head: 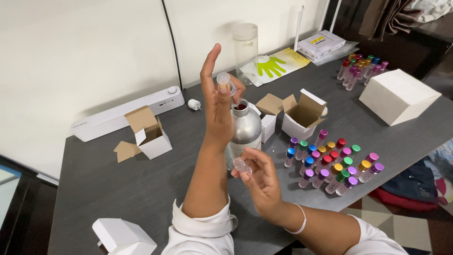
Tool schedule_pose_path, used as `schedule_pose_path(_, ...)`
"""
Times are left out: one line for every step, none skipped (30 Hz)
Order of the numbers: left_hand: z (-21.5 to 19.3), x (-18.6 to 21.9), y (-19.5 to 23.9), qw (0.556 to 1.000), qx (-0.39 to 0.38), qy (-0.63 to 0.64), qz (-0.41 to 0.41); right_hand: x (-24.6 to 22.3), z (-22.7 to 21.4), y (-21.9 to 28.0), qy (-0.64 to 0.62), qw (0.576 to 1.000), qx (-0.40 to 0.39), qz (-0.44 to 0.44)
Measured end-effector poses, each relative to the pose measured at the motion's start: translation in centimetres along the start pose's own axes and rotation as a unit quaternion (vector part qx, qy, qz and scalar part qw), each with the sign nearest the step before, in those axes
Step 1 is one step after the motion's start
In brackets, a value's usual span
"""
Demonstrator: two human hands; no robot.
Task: The person fills small glass bottles with liquid from a large metal container using a syringe and then places caps on the bottles.
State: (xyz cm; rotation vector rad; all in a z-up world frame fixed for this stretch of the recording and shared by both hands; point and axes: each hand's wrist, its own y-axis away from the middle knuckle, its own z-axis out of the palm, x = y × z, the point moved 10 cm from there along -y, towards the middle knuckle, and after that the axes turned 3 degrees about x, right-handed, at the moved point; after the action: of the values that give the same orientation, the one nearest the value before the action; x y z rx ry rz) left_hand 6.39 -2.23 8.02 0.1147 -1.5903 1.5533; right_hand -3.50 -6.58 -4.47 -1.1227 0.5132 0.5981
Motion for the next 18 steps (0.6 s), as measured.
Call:
schedule_pose_path(0.0,-0.1,0.0,1.000,0.001,0.002,-0.010,0.0,0.0,0.0,0.002,1.000,-0.001,-0.001)
schedule_pose_path(0.0,-0.2,-0.1,1.000,0.001,0.002,-0.010,0.0,0.0,0.0,0.002,1.000,-0.001,0.000)
schedule_pose_path(0.1,-0.5,-0.1,1.000,-0.003,0.000,-0.025,0.1,0.0,0.0,0.000,1.000,0.001,0.002)
schedule_pose_path(0.1,-0.8,0.0,0.999,-0.007,-0.002,-0.041,0.1,-0.1,0.0,-0.002,1.000,0.004,0.005)
schedule_pose_path(0.1,-1.0,-0.1,0.999,-0.006,-0.002,-0.042,0.1,-0.1,0.0,-0.002,1.000,0.004,0.006)
schedule_pose_path(0.1,-1.2,-0.2,0.999,-0.005,-0.002,-0.044,0.1,-0.1,0.0,-0.006,1.000,0.001,0.004)
schedule_pose_path(0.1,-1.5,-0.3,0.999,-0.005,-0.003,-0.046,0.0,0.0,0.0,-0.010,1.000,-0.003,0.001)
schedule_pose_path(0.1,-1.5,-0.3,0.999,-0.005,-0.003,-0.047,0.1,0.0,0.0,-0.010,1.000,-0.002,0.002)
schedule_pose_path(0.1,-1.9,-0.4,0.998,0.000,0.001,-0.064,0.0,0.0,0.0,-0.011,1.000,-0.003,0.000)
schedule_pose_path(0.0,-2.3,-0.4,0.997,0.004,0.006,-0.080,0.0,0.0,0.0,-0.012,1.000,-0.004,-0.003)
schedule_pose_path(0.0,-2.3,-0.4,0.997,0.004,0.006,-0.081,0.0,0.0,-0.1,-0.012,1.000,-0.003,-0.002)
schedule_pose_path(-0.1,-2.3,-0.4,0.996,0.008,0.009,-0.084,0.0,0.0,-0.1,-0.009,1.000,-0.003,-0.001)
schedule_pose_path(-0.1,-2.3,-0.4,0.996,0.012,0.012,-0.087,0.0,0.0,-0.1,-0.006,1.000,-0.003,0.000)
schedule_pose_path(-0.1,-2.5,-0.4,0.996,0.012,0.012,-0.088,0.0,0.0,0.0,-0.006,1.000,-0.003,0.001)
schedule_pose_path(-0.1,-2.6,-0.4,0.996,0.011,0.016,-0.086,0.0,0.0,0.0,-0.005,1.000,-0.003,0.001)
schedule_pose_path(-0.1,-2.6,-0.4,0.996,0.010,0.020,-0.084,0.0,0.1,0.0,-0.005,1.000,-0.004,0.002)
schedule_pose_path(-0.1,-2.6,-0.4,0.996,0.011,0.020,-0.085,0.0,0.1,0.0,-0.005,1.000,-0.004,0.003)
schedule_pose_path(-0.1,-2.6,-0.5,0.996,0.016,0.023,-0.089,0.0,0.1,-0.1,-0.001,1.000,-0.005,0.002)
